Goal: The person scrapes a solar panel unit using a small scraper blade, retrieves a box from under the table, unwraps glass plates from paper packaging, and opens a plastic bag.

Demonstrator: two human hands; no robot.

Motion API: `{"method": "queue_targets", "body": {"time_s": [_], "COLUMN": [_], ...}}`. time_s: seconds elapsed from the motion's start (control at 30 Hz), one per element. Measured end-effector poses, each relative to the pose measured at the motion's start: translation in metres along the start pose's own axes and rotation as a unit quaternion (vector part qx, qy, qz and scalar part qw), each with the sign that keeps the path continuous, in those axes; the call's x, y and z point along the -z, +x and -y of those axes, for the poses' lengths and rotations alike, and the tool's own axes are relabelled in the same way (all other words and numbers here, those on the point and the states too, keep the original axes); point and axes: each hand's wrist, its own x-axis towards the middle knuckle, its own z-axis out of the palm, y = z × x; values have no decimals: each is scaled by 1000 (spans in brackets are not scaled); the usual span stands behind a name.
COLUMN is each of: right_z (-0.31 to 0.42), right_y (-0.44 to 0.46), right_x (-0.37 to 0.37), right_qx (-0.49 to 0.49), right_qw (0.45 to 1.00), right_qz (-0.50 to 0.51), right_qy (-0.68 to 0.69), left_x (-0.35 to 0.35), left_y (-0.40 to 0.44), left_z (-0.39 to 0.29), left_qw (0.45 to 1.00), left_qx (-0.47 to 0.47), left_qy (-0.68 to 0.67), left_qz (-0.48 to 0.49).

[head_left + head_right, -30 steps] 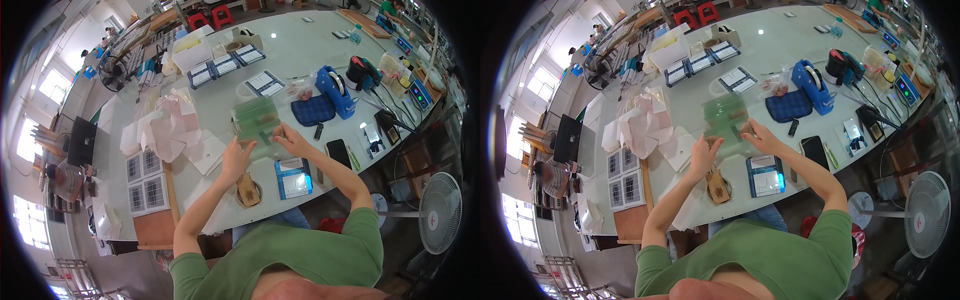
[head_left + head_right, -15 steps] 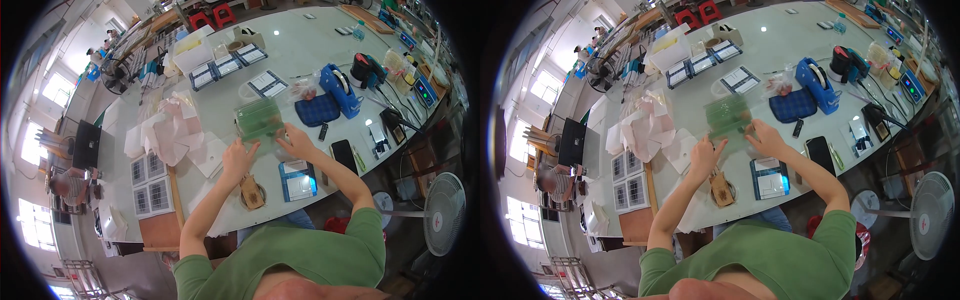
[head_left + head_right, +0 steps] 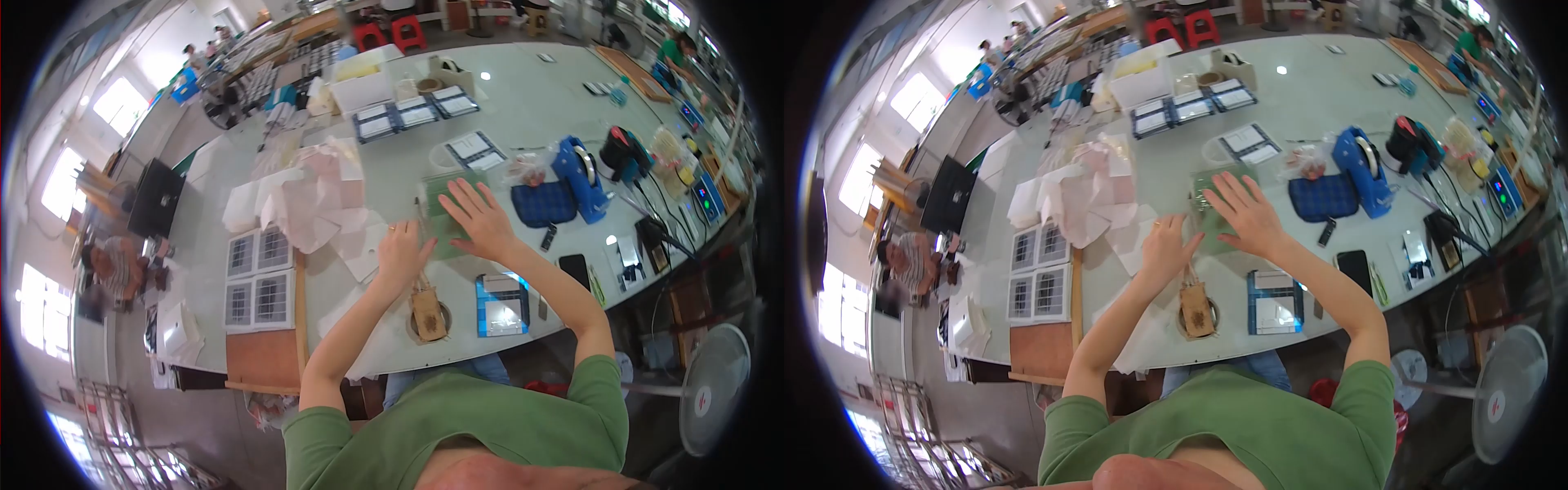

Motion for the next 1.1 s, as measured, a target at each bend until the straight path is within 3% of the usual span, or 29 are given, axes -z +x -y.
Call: {"method": "queue_targets", "body": {"time_s": [0.07,0.23,0.3,0.33,0.4,0.43,0.47,0.5,0.53,0.57,0.6,0.63,0.67,0.7,0.77,0.87,0.93,1.0,1.03,1.1], "right_z": [0,29,53,61,73,67,61,65,70,73,82,48,69,91,74,149,178,214,228,250], "right_y": [-2,31,65,86,134,157,180,196,199,203,209,207,204,197,186,166,154,145,141,137], "right_x": [0,8,-1,-15,-44,-74,-112,-133,-128,-117,-106,-171,-145,-95,-112,-16,2,14,20,20], "right_qx": [-7,37,-53,-105,-215,-206,-265,-316,-280,-233,-176,-150,-133,-121,-85,-33,33,90,118,196], "right_qw": [1000,994,977,967,907,907,887,865,873,880,876,863,782,757,941,926,934,939,944,928], "right_qz": [1,-97,-113,-91,-69,-67,-69,-67,-72,-74,-79,-30,-62,-26,-145,-152,-82,-68,-59,-16], "right_qy": [-5,22,173,215,355,360,372,384,392,407,441,481,606,642,295,344,347,324,303,317], "left_x": [21,45,33,25,4,12,20,20,14,-8,-7,1,16,9,28,55,84,116,127,131], "left_y": [-11,-45,-56,-59,-46,-36,-25,-17,-11,1,1,3,1,4,-2,-22,-39,-69,-87,-119], "left_z": [26,114,139,149,184,189,194,201,215,235,228,217,199,203,167,127,93,81,82,87], "left_qw": [979,969,953,930,846,727,554,511,458,456,499,537,553,580,606,571,434,401,394,445], "left_qx": [-77,30,89,131,257,316,350,284,206,195,155,229,296,264,194,155,16,-1,45,89], "left_qy": [96,94,27,-71,-228,-461,-661,-754,-830,-829,-806,-760,-723,-714,-675,-736,-830,-879,-889,-828], "left_qz": [-163,-228,-287,-336,-407,-398,-366,-300,-242,-260,-277,-286,-291,-290,-374,-328,-349,-259,-230,-329]}}
